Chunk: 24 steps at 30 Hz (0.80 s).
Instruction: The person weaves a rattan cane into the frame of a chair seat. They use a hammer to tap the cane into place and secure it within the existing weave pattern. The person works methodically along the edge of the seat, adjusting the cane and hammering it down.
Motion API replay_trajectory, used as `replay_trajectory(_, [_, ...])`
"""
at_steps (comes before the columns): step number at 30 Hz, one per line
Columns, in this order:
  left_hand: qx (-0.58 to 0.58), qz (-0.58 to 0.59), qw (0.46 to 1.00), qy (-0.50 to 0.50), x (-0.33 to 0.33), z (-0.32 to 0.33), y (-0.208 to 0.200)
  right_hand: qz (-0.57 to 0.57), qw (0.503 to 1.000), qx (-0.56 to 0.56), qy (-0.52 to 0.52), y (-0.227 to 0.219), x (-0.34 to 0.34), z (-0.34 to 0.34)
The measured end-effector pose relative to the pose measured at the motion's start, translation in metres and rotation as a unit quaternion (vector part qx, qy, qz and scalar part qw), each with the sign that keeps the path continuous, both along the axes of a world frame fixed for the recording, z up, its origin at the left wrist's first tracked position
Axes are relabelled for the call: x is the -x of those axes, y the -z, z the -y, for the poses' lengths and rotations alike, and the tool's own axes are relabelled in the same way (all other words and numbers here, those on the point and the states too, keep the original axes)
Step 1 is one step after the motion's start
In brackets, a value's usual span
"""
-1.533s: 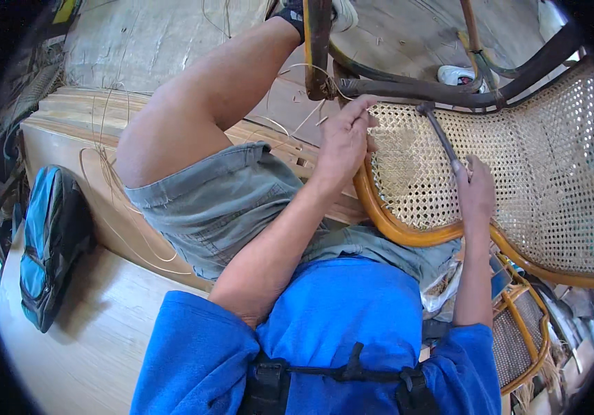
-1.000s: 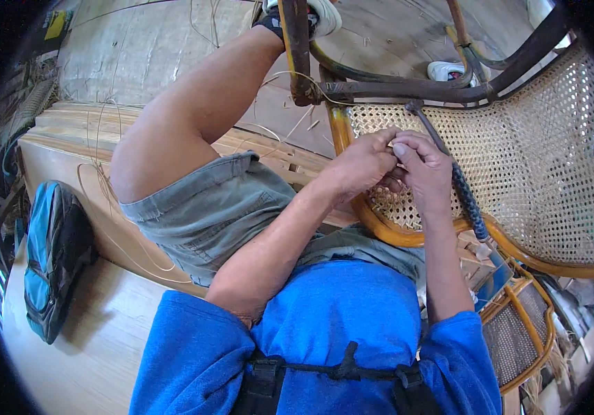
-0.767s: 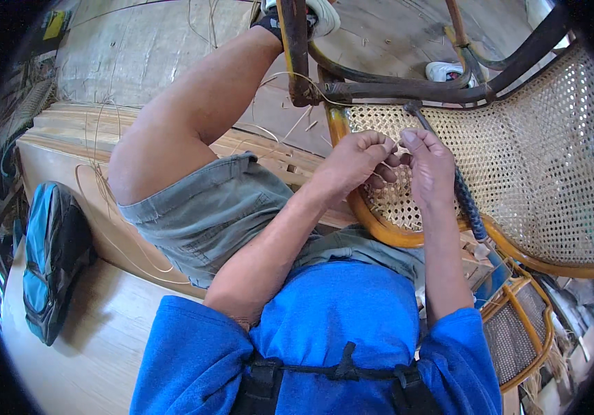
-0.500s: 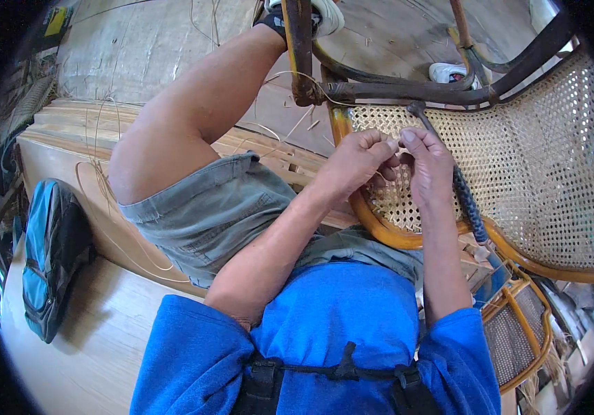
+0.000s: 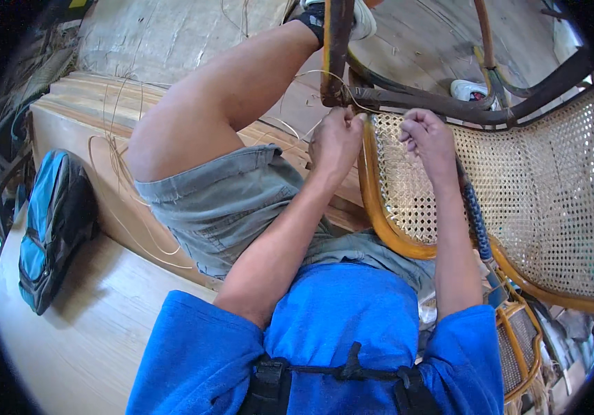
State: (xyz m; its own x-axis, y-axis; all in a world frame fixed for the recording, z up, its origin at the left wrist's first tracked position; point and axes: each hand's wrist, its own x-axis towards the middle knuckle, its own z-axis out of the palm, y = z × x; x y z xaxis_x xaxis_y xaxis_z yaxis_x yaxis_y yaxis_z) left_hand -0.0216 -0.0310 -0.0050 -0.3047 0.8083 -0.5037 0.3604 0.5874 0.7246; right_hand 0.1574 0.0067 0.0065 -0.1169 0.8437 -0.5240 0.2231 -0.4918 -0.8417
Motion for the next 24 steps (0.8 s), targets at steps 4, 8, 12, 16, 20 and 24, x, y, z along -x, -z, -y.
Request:
replay_trajectory(4, [0.016, -0.020, 0.999, -0.023, -0.005, -0.009, 0.007, 0.018, 0.998, -0.003, -0.057, 0.027, 0.015, -0.018])
replay_trajectory(8, [-0.058, -0.055, 0.994, -0.080, -0.006, -0.014, 0.014, 0.039, 0.992, -0.049, -0.110, 0.042, 0.019, -0.027])
replay_trajectory(12, [-0.084, -0.017, 0.990, -0.108, -0.007, -0.016, 0.023, 0.081, 0.984, -0.070, -0.143, 0.048, 0.019, -0.027])
replay_trajectory(16, [-0.072, -0.039, 0.991, -0.105, -0.007, -0.020, 0.017, 0.120, 0.970, -0.124, -0.170, 0.050, 0.021, -0.027])
replay_trajectory(20, [-0.041, -0.064, 0.995, -0.062, -0.005, -0.023, 0.013, 0.125, 0.970, -0.118, -0.174, 0.046, 0.023, -0.026])
replay_trajectory(24, [-0.036, -0.073, 0.994, -0.066, -0.005, -0.022, 0.018, 0.143, 0.958, -0.150, -0.200, 0.050, 0.022, -0.026])
